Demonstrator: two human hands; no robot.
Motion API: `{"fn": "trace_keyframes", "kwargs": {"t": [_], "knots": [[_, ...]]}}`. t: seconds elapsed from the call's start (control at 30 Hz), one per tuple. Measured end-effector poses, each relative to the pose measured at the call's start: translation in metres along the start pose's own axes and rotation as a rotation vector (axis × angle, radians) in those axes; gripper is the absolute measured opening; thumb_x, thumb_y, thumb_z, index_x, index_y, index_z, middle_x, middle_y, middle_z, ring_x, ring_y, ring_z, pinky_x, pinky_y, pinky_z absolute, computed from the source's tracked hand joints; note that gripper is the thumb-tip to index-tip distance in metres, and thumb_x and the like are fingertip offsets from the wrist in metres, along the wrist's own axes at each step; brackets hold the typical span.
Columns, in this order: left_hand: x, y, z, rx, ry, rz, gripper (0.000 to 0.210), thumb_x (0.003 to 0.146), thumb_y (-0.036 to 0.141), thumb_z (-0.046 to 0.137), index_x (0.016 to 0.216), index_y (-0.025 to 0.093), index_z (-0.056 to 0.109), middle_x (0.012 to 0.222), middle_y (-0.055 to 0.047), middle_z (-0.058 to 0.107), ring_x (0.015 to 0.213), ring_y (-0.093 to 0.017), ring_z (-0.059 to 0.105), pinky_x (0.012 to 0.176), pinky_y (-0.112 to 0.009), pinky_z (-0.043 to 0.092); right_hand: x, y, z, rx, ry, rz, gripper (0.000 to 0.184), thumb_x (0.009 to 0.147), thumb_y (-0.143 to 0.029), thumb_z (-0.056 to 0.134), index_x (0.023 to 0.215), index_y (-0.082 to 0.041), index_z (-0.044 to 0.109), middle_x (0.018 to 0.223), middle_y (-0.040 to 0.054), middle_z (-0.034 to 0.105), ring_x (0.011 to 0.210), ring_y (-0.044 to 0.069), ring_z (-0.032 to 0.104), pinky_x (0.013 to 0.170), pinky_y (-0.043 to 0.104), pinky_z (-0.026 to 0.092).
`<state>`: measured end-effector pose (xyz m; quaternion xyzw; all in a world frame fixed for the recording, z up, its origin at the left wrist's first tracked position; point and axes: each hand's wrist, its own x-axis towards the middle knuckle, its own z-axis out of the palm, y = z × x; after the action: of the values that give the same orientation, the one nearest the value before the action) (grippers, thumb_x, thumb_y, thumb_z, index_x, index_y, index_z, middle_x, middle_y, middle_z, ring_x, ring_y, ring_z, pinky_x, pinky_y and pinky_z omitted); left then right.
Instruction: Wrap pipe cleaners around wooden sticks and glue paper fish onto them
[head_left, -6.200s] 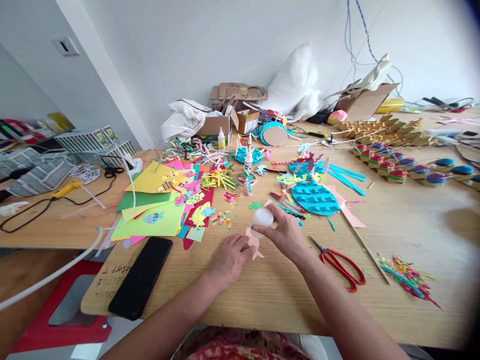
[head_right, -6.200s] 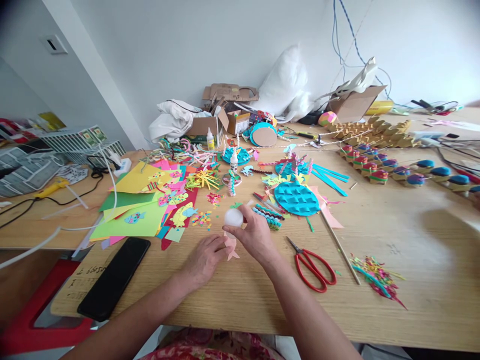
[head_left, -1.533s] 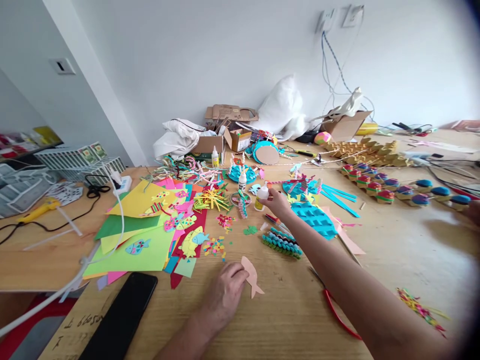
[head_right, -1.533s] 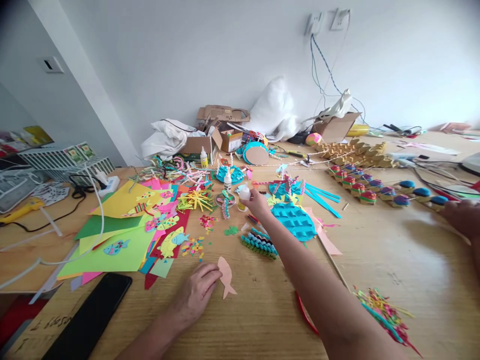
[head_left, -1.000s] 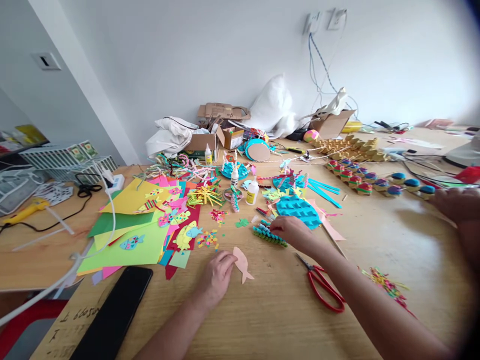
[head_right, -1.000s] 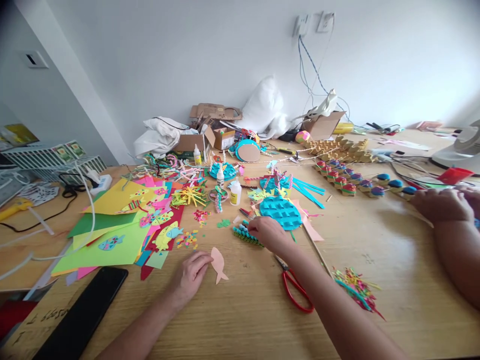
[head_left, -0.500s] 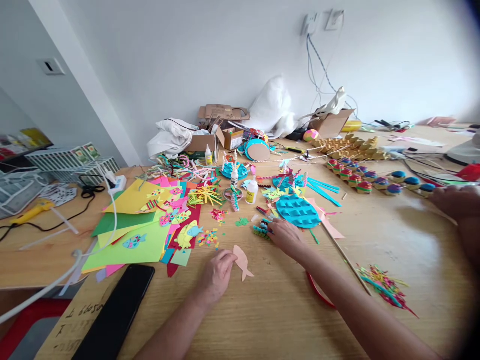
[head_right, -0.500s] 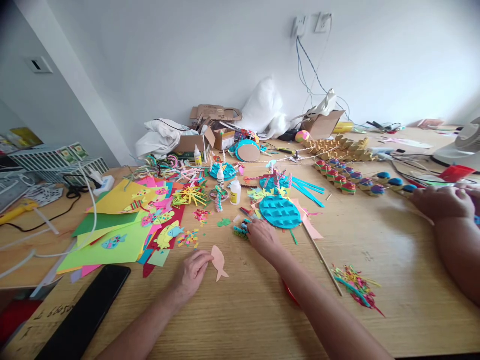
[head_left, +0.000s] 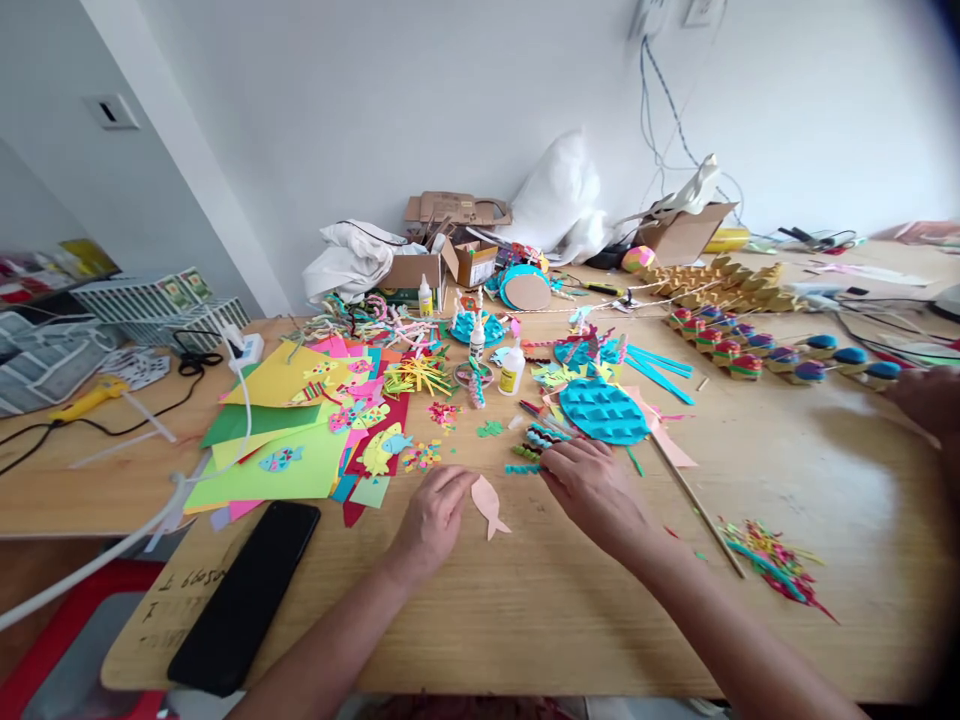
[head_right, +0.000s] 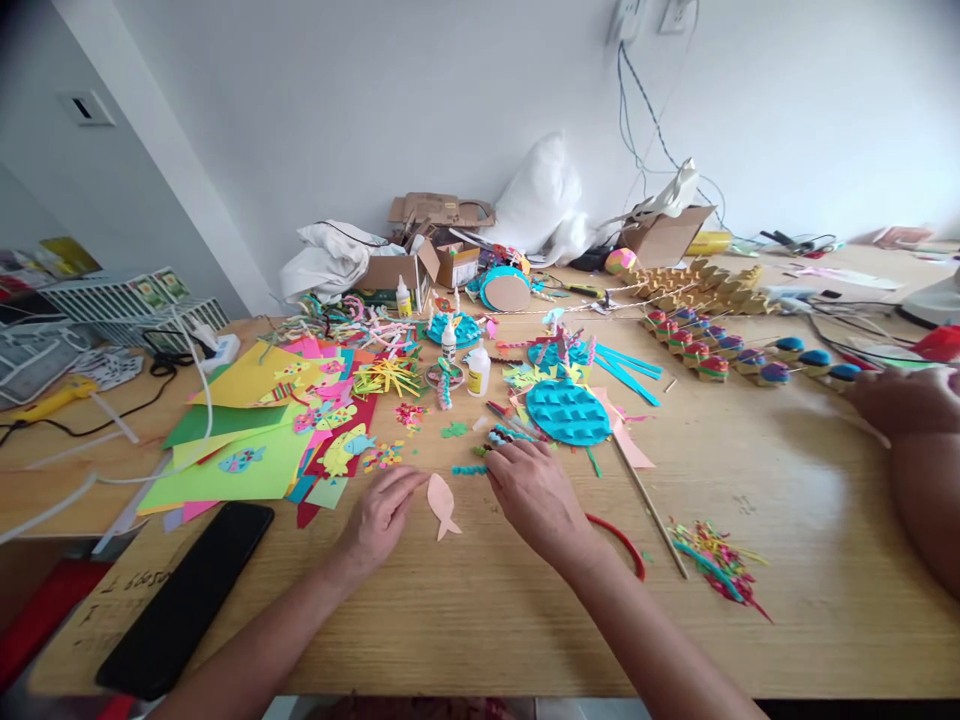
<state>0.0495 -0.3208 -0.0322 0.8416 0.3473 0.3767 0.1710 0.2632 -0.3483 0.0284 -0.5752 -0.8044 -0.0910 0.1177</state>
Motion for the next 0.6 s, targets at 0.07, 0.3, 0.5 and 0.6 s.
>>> {"fn": "trace_keyframes", "kwargs": {"t": [0.07, 0.3, 0.5, 0.6], "knots": [[0.002, 0.005, -0.003, -0.051, -0.044, -0.021, 0.032, 0.078, 0.005, 0.039, 0.101, 0.016, 0.058, 0.098, -0.009, 0.061, 0.094, -0.017, 0.055, 0.083, -0.034, 0.046, -0.006, -0.007, 0.007, 0.004, -0.036, -0.013, 0.018, 0.082, -0.019, 0.044, 0.068, -0.019, 0.056, 0.069, 0.003, 0.06, 0.072, 0.017, 0.053, 0.065, 0.028, 0.03], [0.017, 0.015, 0.009, -0.307, -0.146, -0.342, 0.016, 0.073, 0.016, 0.055, 0.087, 0.016, 0.061, 0.082, -0.004, 0.064, 0.072, -0.013, 0.059, 0.064, -0.022, 0.048, -0.014, -0.019, 0.016, 0.02, -0.076, -0.001, 0.016, 0.082, -0.021, 0.046, 0.07, -0.02, 0.056, 0.069, 0.0026, 0.06, 0.07, 0.017, 0.052, 0.063, 0.028, 0.029], [0.027, 0.019, 0.017, -0.297, -0.158, -0.381, 0.009, 0.07, 0.012, 0.054, 0.073, 0.017, 0.062, 0.07, 0.0, 0.061, 0.065, -0.011, 0.056, 0.062, -0.02, 0.043, -0.013, -0.022, 0.012, 0.083, -0.063, 0.029, 0.011, 0.081, -0.022, 0.048, 0.076, -0.02, 0.058, 0.076, 0.0041, 0.062, 0.076, 0.019, 0.053, 0.066, 0.029, 0.031], [0.027, 0.022, 0.019, -0.359, -0.137, -0.443, 0.007, 0.07, 0.014, 0.053, 0.072, 0.016, 0.06, 0.066, 0.001, 0.06, 0.062, -0.01, 0.054, 0.058, -0.019, 0.041, -0.011, -0.026, 0.016, 0.176, -0.043, 0.021, 0.011, 0.081, -0.024, 0.05, 0.083, -0.02, 0.059, 0.084, 0.0053, 0.063, 0.083, 0.02, 0.054, 0.07, 0.029, 0.033]]}}
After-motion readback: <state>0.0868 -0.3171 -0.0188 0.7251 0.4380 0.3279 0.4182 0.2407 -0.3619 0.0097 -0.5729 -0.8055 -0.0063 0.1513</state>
